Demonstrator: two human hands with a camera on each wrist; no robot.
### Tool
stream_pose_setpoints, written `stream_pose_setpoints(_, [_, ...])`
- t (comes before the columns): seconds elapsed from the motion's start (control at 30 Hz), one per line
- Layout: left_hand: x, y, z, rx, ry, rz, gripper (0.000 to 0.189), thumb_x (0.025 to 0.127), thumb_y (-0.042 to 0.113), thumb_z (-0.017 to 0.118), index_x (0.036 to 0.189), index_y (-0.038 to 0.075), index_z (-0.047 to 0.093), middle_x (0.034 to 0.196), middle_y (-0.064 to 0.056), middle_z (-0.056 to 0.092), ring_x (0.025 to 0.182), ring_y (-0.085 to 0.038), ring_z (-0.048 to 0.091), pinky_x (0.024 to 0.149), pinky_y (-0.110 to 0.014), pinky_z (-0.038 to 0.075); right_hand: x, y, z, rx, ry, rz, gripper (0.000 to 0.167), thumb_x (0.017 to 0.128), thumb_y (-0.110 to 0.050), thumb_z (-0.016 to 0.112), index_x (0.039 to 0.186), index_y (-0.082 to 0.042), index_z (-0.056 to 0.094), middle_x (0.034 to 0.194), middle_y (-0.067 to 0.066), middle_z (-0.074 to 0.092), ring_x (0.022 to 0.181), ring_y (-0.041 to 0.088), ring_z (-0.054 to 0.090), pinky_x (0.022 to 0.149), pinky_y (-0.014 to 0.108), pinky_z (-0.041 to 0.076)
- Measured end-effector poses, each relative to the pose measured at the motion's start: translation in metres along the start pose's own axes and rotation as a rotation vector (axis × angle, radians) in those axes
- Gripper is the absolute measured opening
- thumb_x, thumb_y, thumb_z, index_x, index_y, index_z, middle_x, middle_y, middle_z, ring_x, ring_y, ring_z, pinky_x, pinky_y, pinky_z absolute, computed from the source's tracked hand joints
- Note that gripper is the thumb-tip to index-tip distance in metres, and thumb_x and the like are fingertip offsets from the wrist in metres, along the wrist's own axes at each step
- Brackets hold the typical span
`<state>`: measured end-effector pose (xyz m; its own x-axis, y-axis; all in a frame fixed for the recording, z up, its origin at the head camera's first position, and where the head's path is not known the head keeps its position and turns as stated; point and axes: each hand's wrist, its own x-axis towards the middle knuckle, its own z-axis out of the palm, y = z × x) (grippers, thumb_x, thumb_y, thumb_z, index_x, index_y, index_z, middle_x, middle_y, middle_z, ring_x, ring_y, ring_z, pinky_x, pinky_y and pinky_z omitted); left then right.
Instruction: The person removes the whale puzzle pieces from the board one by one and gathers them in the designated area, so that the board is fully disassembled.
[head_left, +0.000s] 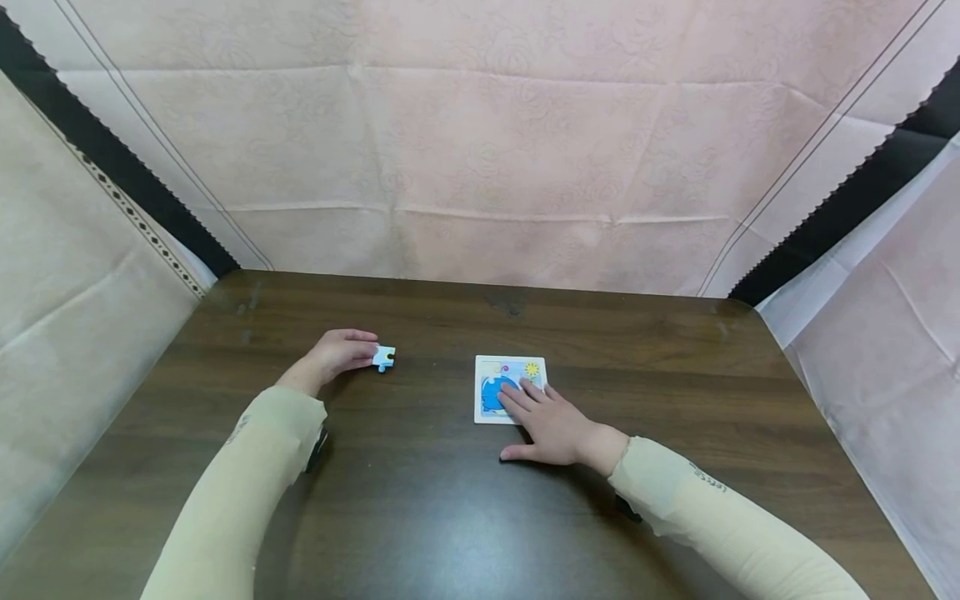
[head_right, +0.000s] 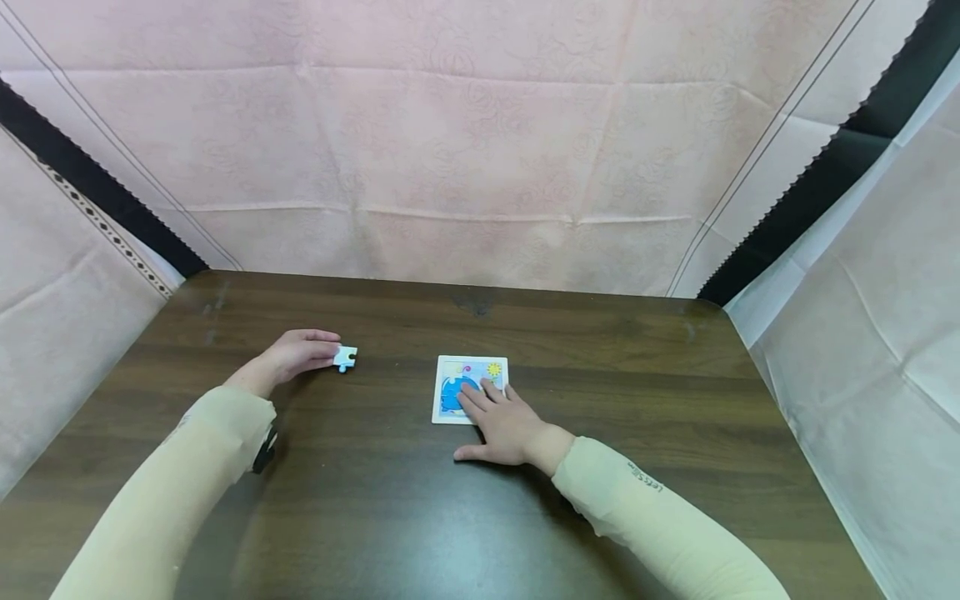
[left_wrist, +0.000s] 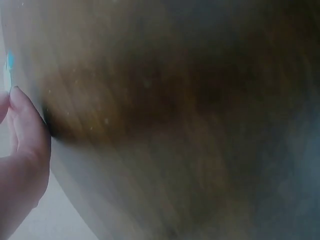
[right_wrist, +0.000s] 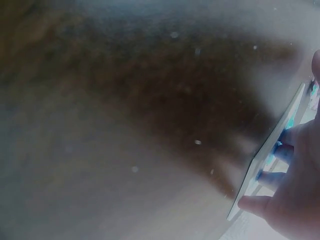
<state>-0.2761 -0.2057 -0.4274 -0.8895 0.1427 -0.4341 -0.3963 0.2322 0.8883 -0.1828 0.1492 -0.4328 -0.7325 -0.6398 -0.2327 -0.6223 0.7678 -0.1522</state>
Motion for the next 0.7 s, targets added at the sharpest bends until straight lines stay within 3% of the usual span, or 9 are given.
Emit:
stream_pose_setpoints(0.3, [0.001,-0.001,0.010,0.198,0.118,0.059,0.040,0.090,0.004,0.058,0.125,-0.013,0.049,0.113,-0.022,0.058,0.070,-0.001,0.057,0.070,-0.017,0.055,0.000,0.000,0.001,-0.003,-0.007,0.000,0.085,0.085,-0.067,0.045,0.149,-0.014,0.023,0.156,0.005,0.020,0.144,0.031,0.015,0.113,0.057,0.020])
stream_pose_setpoints(0.57, [0.001,0.000,0.014,0.213,0.132,0.084,0.036,0.089,0.001,0.057,0.121,-0.014,0.051,0.103,-0.017,0.062,0.073,-0.004,0.058,0.070,-0.018,0.055,0.000,0.001,0.000,0.003,-0.002,-0.006,0.085,0.086,-0.066,0.045,0.149,-0.014,0.024,0.156,0.005,0.021,0.145,0.031,0.015,0.113,0.057,0.020])
stream_pose_setpoints(0.7, [0.001,0.001,0.014,0.225,0.128,0.079,0.037,0.090,0.003,0.056,0.122,-0.013,0.051,0.107,-0.020,0.061,0.076,-0.005,0.059,0.072,-0.019,0.055,0.000,0.001,0.000,0.013,-0.004,-0.004,0.084,0.086,-0.066,0.044,0.149,-0.014,0.024,0.156,0.005,0.021,0.145,0.031,0.015,0.113,0.057,0.020])
